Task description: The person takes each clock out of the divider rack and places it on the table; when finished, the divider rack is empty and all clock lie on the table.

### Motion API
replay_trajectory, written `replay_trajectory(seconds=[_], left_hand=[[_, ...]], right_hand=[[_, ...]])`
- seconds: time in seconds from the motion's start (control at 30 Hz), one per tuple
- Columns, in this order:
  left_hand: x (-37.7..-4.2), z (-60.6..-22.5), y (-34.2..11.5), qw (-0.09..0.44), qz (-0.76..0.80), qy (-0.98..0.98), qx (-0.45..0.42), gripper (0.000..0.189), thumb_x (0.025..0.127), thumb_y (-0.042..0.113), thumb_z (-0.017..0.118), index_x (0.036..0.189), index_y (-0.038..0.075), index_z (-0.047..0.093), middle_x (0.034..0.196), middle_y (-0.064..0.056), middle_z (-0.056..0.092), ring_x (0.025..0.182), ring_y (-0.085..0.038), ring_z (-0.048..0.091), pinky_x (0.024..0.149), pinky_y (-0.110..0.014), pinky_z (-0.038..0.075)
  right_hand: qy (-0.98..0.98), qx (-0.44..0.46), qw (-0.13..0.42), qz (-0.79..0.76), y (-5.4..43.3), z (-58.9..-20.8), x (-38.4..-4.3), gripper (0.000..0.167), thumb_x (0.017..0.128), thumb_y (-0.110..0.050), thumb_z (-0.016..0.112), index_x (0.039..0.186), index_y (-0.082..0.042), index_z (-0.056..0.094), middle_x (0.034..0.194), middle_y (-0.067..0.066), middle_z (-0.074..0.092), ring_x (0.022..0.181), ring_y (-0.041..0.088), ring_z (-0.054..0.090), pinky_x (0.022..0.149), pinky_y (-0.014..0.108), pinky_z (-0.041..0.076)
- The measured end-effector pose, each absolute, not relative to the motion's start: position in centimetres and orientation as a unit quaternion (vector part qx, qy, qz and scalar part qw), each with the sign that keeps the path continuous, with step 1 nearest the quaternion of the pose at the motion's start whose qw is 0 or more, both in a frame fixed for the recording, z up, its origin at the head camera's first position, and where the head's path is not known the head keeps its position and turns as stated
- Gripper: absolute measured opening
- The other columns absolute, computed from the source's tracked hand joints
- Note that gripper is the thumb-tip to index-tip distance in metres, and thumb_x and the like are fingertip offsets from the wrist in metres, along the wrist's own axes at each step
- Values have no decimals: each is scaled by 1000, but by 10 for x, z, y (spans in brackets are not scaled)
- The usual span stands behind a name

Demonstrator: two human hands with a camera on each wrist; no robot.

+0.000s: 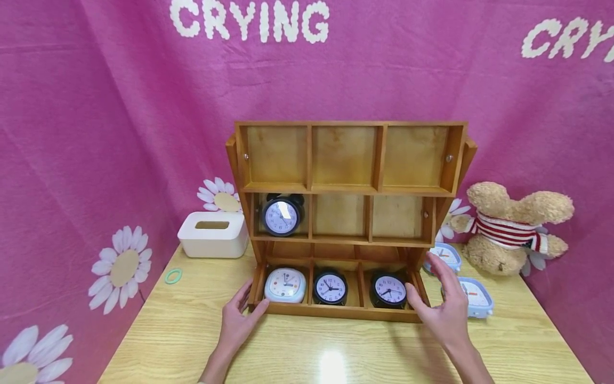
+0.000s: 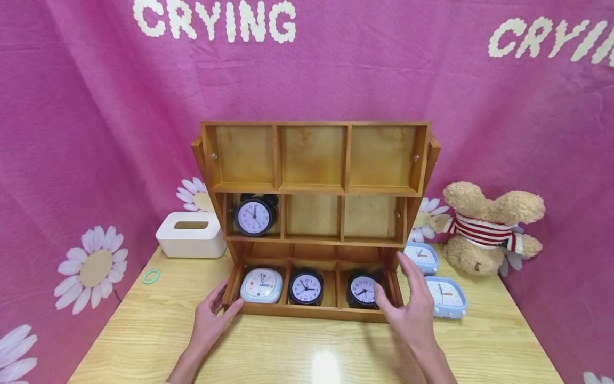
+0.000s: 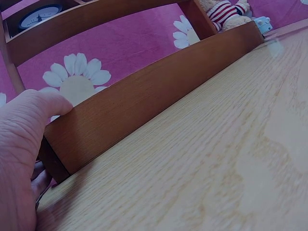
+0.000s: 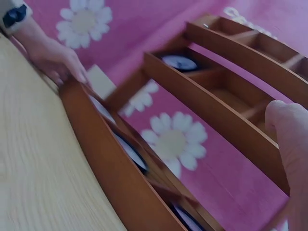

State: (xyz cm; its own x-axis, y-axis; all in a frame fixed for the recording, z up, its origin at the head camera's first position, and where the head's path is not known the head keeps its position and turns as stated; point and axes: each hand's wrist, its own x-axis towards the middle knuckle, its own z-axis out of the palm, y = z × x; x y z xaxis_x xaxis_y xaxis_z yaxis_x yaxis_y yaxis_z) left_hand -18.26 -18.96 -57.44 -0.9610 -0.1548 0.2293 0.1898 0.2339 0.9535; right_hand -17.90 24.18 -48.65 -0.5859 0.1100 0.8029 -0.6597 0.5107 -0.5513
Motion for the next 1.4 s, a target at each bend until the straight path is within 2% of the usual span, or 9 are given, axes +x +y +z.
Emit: replay_trajectory(seconds=[0.3,0.53,0.7,0.83,1.0,1.1,1.3,1.4], left_hand=[[-184,-577,-190,147,-617,-773,-13,71,89,13,84,149,-4,52,149,-24,56,140,-38,52,115,-42,40],[-184,-580,-188,159,-603,-782,-12,71,88,14,85,149,-6,52,148,-24,56,139,-40,52,113,-30,41],[-183,-579,-188,161,-601,-783,-13,71,88,13,85,148,-7,52,147,-25,57,137,-41,54,112,-30,43],[-184,-579,-189,159,-599,-785,-10,71,88,13,85,148,-6,52,147,-24,58,137,-39,54,112,-33,43],[-185,-579,-190,152,-601,-784,-12,71,90,16,84,150,-4,51,149,-22,57,139,-37,53,116,-42,41],[-185,-579,-189,149,-606,-781,-12,72,89,15,84,150,-4,51,148,-22,57,138,-37,54,115,-45,41],[-184,-578,-189,153,-605,-782,-11,71,88,13,85,149,-4,52,147,-21,59,136,-37,56,113,-33,45],[-185,-578,-189,150,-608,-780,-7,72,88,13,85,150,-3,52,147,-20,59,136,-35,56,113,-33,44]], right_hand=[[-744,254,386,482,184,-482,-190,79,68,3,84,142,8,57,140,25,62,129,21,61,109,21,46],[-744,276,364,489,151,-475,-195,78,74,1,83,147,3,54,142,24,61,131,26,59,113,21,44],[-731,299,362,495,131,-468,-199,77,75,2,81,147,5,53,141,27,60,131,32,60,112,23,46],[-735,310,332,504,117,-462,-202,76,79,2,80,150,4,50,145,27,58,133,37,57,113,24,45],[-750,311,275,514,98,-455,-206,77,85,-1,79,155,-1,46,152,23,53,139,35,53,117,27,43],[-749,321,263,517,87,-449,-210,76,87,-2,79,155,0,45,153,23,52,140,36,52,117,29,43],[-758,350,247,492,65,-436,-227,81,86,-8,81,155,6,40,156,26,46,141,39,50,116,40,45],[-779,348,237,465,55,-428,-237,85,87,-14,82,156,6,39,158,26,44,143,38,48,116,46,45]])
